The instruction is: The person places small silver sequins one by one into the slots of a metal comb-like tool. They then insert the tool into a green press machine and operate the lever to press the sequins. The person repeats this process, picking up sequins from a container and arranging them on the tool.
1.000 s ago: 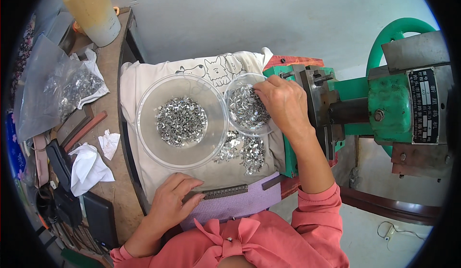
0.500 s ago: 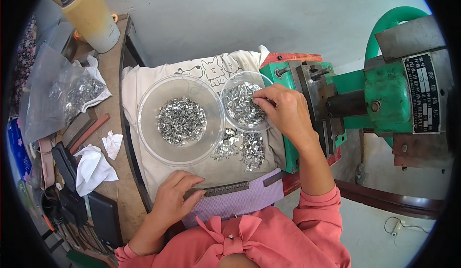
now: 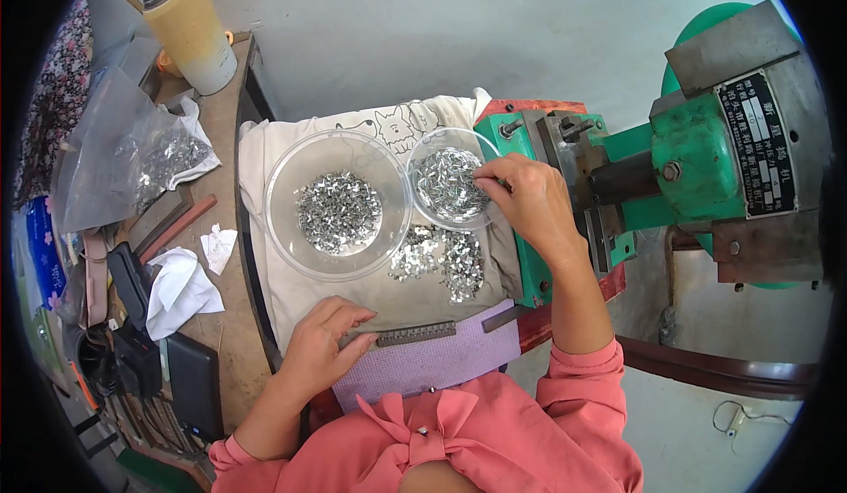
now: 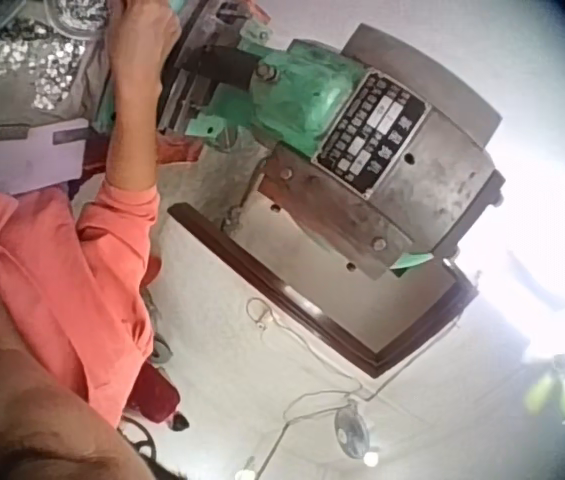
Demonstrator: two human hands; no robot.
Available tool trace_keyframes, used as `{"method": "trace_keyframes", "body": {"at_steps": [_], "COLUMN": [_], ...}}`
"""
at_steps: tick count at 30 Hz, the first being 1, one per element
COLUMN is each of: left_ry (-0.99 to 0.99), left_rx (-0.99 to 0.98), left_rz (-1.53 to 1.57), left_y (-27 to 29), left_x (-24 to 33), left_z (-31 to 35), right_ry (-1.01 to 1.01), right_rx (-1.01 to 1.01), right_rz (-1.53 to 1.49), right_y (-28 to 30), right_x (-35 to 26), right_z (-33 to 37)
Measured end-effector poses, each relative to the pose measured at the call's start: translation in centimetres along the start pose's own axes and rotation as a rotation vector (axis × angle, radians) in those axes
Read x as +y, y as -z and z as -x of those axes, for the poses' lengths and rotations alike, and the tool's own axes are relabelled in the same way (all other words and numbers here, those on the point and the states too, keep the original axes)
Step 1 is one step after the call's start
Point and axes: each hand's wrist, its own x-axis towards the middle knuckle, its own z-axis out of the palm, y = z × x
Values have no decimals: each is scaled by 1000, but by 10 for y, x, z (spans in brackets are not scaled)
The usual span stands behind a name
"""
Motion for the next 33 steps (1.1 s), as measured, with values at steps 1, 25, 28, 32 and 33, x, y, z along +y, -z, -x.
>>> {"method": "trace_keyframes", "body": {"at_steps": [1, 25, 28, 32, 33], "left_ry": [5, 25, 11, -61, -75], "left_rx": [0, 10, 100, 235, 251], "left_rz": [-2, -43, 10, -14, -3], "left_y": [0, -4, -4, 5, 8], "left_x": [0, 9, 19, 48, 54], "left_z": [0, 1, 3, 3, 4], "right_ry": [8, 170, 161, 150, 154], "right_rx": [-12, 61, 26, 0, -1], "right_rz": [-24, 83, 145, 184, 191], "right_y": [1, -24, -23, -23, -25], "right_x": [0, 4, 1, 2, 3], "right_z": [2, 8, 6, 7, 6]}}
